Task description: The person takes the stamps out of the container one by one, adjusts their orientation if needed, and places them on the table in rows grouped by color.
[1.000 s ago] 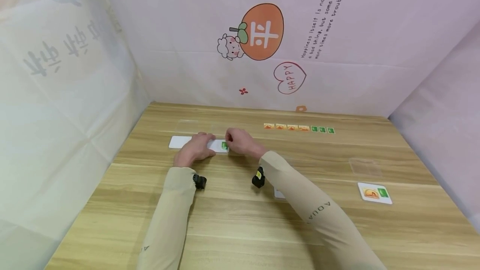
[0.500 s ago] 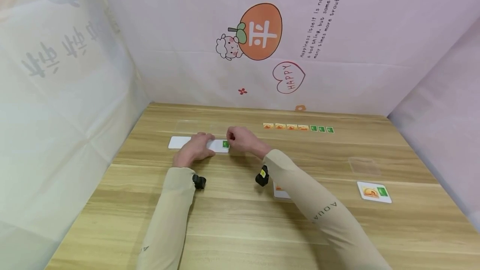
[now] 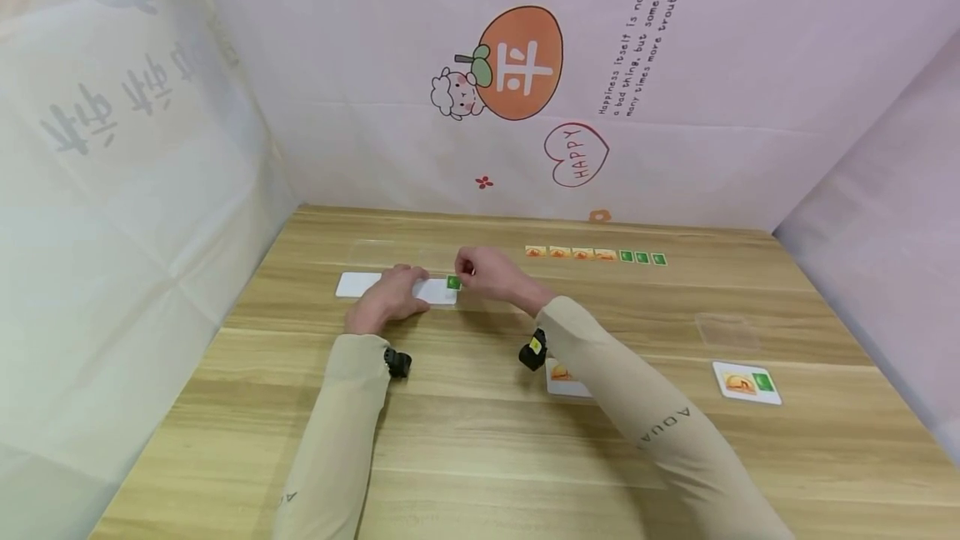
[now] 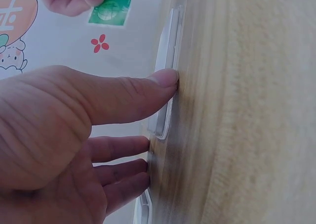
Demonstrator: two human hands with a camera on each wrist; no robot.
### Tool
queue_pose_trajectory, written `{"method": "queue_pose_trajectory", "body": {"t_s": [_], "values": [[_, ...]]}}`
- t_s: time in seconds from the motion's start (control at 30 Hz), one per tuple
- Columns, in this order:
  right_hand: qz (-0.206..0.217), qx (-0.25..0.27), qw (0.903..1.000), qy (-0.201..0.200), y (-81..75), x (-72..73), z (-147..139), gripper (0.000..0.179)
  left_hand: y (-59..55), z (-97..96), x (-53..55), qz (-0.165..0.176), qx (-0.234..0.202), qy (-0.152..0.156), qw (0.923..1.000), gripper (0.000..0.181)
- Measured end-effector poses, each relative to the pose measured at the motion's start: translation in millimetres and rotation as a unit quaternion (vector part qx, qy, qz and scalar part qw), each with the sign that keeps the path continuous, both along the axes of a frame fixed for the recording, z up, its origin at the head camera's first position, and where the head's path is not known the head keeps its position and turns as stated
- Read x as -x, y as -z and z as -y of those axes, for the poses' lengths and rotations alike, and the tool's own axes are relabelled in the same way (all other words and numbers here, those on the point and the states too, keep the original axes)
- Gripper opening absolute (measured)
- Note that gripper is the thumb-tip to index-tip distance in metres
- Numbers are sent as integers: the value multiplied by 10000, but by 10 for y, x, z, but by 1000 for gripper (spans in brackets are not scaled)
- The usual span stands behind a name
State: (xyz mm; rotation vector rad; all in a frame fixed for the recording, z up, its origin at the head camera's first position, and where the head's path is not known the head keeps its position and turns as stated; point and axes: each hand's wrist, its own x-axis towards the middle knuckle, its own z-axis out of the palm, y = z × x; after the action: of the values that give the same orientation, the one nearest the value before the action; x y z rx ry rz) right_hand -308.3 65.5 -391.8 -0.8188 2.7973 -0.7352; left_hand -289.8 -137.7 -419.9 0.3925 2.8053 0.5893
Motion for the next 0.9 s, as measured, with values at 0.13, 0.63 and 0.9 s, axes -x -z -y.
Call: {"method": "queue_pose_trajectory", "body": {"t_s": [0.13, 0.63, 0.9], "values": [[39, 24, 10000, 24, -44, -8, -36, 6, -13, 3, -7, 59, 19, 1, 10000, 58], [-64, 42, 10000, 56, -84, -41, -187, 5, -15, -9, -15, 31, -47, -39, 10000, 56], [-230, 259, 9994, -46, -93, -56, -262, 8, -15, 1, -20, 13, -46, 33, 10000, 57]]}}
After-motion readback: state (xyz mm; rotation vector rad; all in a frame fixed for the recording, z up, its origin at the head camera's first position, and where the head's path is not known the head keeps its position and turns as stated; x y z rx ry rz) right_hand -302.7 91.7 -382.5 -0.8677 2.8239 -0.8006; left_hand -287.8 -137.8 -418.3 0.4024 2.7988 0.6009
